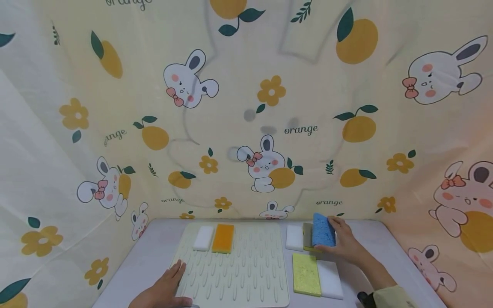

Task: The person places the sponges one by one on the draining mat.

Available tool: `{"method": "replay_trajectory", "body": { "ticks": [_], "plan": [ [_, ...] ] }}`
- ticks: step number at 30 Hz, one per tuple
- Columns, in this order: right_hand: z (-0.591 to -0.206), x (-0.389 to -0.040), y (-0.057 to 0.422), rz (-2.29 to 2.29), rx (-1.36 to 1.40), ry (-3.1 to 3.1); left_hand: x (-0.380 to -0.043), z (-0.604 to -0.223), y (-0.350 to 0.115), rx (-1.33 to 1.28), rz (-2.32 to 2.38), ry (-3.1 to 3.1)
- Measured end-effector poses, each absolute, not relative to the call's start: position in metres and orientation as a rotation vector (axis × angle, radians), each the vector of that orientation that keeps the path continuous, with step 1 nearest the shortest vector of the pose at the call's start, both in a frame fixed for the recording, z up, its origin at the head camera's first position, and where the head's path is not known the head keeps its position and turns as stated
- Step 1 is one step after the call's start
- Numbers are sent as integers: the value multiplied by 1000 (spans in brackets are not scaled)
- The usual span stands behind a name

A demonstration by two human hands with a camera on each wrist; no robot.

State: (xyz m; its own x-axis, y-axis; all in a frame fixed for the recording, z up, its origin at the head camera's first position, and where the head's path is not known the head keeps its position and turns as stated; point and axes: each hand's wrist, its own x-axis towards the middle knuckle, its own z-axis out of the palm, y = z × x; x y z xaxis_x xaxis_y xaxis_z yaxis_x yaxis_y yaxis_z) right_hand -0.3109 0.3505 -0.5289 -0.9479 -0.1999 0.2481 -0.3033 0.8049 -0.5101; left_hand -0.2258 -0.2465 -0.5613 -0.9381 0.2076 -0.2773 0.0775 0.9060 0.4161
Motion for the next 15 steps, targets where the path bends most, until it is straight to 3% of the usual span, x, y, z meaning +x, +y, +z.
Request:
{"method": "replay_trajectory", "body": {
  "ticks": [15],
  "plan": [
    [-521,-308,303,857,447,-2830,-227,-564,-244,142,568,2743]
  ]
}}
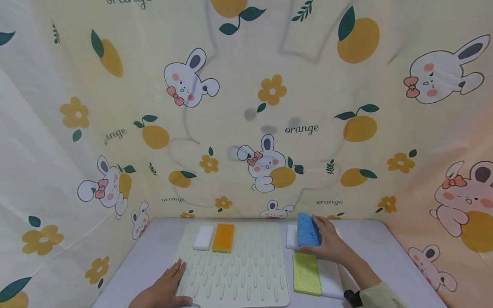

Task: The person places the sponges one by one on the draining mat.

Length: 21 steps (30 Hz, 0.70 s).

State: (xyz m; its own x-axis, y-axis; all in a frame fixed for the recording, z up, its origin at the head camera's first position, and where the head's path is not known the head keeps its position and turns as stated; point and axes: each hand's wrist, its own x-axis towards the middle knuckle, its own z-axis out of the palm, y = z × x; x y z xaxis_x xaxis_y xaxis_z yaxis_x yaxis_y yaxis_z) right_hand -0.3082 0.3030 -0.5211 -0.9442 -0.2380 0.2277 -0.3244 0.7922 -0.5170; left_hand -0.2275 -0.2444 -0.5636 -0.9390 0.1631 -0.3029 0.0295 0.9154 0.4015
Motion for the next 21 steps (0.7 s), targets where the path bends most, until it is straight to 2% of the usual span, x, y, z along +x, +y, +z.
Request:
{"method": "replay_trajectory", "body": {
  "ticks": [21],
  "plan": [
    [-532,-319,241,848,547,-2779,-228,-564,-246,149,577,2737]
  ]
}}
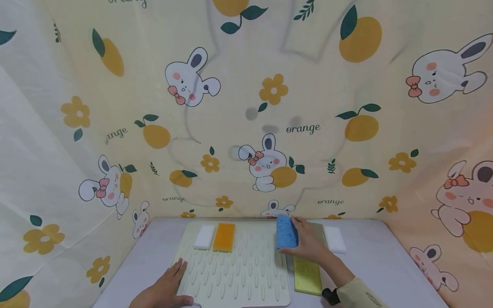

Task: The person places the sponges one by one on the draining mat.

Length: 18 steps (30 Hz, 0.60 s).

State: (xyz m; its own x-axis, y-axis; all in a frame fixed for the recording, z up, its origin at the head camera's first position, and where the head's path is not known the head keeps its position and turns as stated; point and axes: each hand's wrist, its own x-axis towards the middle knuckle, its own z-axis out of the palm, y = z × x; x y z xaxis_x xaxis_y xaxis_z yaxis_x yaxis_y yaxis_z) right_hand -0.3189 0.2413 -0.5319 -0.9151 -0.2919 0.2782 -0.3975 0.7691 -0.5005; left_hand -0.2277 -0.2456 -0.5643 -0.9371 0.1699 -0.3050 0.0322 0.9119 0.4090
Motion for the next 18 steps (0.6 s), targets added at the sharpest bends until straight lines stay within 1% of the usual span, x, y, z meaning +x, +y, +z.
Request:
{"method": "replay_trajectory", "body": {
  "ticks": [7,11,18],
  "plan": [
    [-533,-320,217,833,531,-2822,-227,-563,-247,193,567,2758],
    [-530,-319,203,926,512,-2856,-227,-562,-247,231,552,2768],
    [-530,-322,181,988,553,-2852,-227,-562,-246,207,560,2760]
  ]
}}
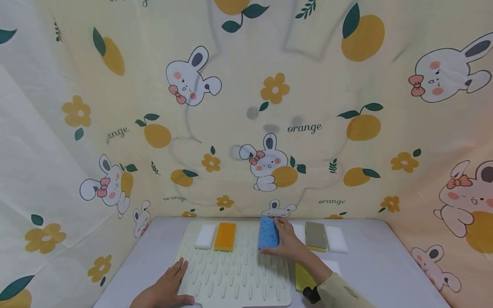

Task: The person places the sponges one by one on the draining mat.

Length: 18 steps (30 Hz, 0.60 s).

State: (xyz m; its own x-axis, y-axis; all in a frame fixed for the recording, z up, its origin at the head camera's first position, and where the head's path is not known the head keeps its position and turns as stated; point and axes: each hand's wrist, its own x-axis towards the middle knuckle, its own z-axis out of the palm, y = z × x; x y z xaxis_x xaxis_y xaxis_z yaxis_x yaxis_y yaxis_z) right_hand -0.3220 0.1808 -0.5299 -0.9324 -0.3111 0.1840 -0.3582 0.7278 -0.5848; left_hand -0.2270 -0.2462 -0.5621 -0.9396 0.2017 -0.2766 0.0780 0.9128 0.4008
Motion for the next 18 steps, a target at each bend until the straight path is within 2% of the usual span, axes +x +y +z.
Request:
{"method": "replay_trajectory", "body": {
  "ticks": [18],
  "plan": [
    [-535,-333,139,978,563,-2921,-224,-559,-244,208,560,2769]
  ]
}}
